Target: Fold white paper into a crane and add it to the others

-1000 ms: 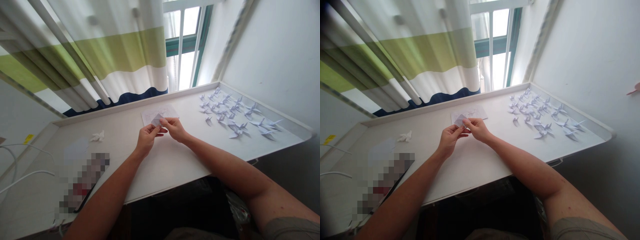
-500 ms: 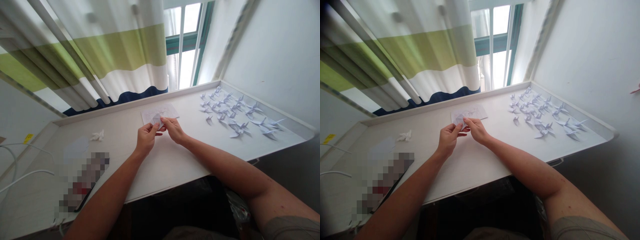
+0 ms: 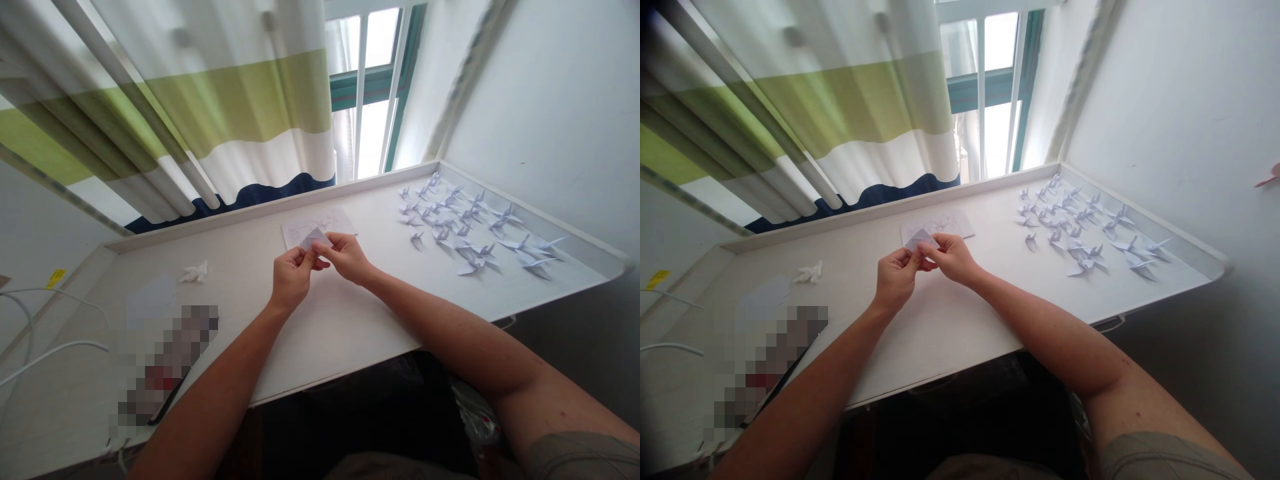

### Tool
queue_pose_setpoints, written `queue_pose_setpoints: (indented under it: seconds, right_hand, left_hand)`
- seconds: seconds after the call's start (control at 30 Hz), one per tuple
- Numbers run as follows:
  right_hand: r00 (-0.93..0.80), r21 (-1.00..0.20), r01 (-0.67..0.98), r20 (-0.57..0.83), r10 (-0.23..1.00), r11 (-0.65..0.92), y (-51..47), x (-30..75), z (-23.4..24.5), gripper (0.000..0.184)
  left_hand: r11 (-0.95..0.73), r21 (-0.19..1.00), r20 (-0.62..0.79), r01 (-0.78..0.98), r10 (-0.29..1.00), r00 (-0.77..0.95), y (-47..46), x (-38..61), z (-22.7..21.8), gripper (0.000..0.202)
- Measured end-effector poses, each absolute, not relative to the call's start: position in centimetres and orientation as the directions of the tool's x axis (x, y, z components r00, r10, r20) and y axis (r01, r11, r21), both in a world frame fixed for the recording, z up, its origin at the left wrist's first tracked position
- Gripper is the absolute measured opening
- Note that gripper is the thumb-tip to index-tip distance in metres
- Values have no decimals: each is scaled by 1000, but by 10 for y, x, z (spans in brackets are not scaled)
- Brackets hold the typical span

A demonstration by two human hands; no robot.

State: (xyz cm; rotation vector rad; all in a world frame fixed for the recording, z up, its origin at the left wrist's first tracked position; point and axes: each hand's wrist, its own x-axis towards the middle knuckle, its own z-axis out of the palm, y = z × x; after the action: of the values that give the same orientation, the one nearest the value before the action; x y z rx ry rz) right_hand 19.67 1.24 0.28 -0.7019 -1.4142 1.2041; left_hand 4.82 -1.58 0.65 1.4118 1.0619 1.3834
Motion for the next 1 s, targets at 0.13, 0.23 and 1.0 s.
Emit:
queue_pose_setpoints:
  seconds: [0.13,0.23,1.0]
  right_hand:
    - [-221,-926,-160,371,902,342,12,196,3,60]
    - [-196,-931,-176,350,916,319,12,197,4,60]
    - [-205,-926,-375,132,970,46,20,195,-3,42]
  left_hand:
    - [-260,966,260,3,965,14,-14,48,5,50]
    - [-220,975,221,-17,975,28,-15,49,5,50]
    - [-55,984,65,-169,996,58,-18,49,11,41]
